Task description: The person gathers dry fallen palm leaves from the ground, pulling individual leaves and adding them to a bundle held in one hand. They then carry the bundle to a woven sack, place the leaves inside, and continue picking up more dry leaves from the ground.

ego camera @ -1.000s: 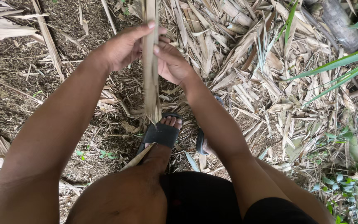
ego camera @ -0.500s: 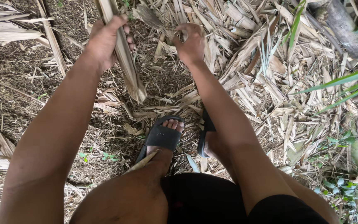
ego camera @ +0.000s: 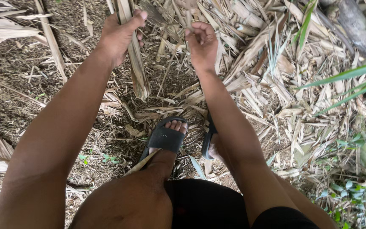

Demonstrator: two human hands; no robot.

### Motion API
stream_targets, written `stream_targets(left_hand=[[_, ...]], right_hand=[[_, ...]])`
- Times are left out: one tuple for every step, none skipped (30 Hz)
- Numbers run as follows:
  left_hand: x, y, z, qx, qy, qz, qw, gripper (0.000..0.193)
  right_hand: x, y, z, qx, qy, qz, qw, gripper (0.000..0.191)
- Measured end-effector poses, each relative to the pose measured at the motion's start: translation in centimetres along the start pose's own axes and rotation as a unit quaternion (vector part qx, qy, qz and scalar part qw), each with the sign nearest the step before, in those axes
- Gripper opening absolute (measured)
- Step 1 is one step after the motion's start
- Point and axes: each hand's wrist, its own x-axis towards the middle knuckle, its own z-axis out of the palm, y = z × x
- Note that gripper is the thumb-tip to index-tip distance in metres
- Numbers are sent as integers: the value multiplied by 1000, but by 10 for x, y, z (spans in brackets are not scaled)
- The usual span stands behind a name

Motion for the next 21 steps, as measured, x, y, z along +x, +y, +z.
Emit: stream_targets(left_hand=[[3,-1,6,12,-6,1,1000,36],[6,-1,12,28,-20,12,999,37],[10,-3,20,44,-37,22,998,38],[13,-4,28,60,-56,32,996,39],[16,-7,36,74,-80,46,993,38],[18,-11,42,85,-104,62,989,37],[23,-15,50,95,-124,82,984,36],[27,-20,60,105,-106,63,987,35],[30,-27,70,117,-86,41,989,35],[32,-33,74,131,-63,18,989,37],[35,-37,76,124,-76,32,989,32],[37,-40,77,117,-88,46,988,28],[38,-42,78,109,-100,60,987,26],[40,-42,79,84,-89,53,991,23],[41,-39,80,59,-75,48,994,21],[40,-37,77,34,-57,42,997,18],[38,-35,74,45,-52,15,998,18],[34,-28,73,59,-48,-14,997,19],[34,-26,70,73,-48,-39,995,19],[32,-21,67,64,-62,-16,996,20],[29,-17,63,53,-77,4,996,21]], right_hand=[[-6,-3,3,81,-1,37,996,27],[-12,-6,7,85,-8,35,996,24],[-19,-9,9,87,-11,34,996,21],[-25,-13,12,90,-13,32,995,19],[-30,-16,14,76,-22,40,996,18],[-34,-19,16,60,-33,46,997,18],[-36,-21,17,45,-47,50,997,17],[-37,-23,17,38,-57,35,997,15],[-38,-23,15,32,-69,22,997,12],[-37,-22,10,30,-83,11,996,10],[-36,-21,3,-24,-68,24,997,9],[-33,-18,-7,-78,-53,39,995,11],[-30,-15,-20,-132,-39,54,989,14],[-24,-11,-35,-188,3,20,982,14],[-17,-7,-51,-242,42,-18,969,14],[-10,-3,-68,-282,69,47,956,15],[-6,1,-84,-306,140,-13,942,12],[-4,5,-99,-349,165,5,922,14],[-3,11,-112,-390,196,20,899,21],[-3,15,-122,-430,216,92,872,34],[-3,19,-130,-466,233,167,837,48]])
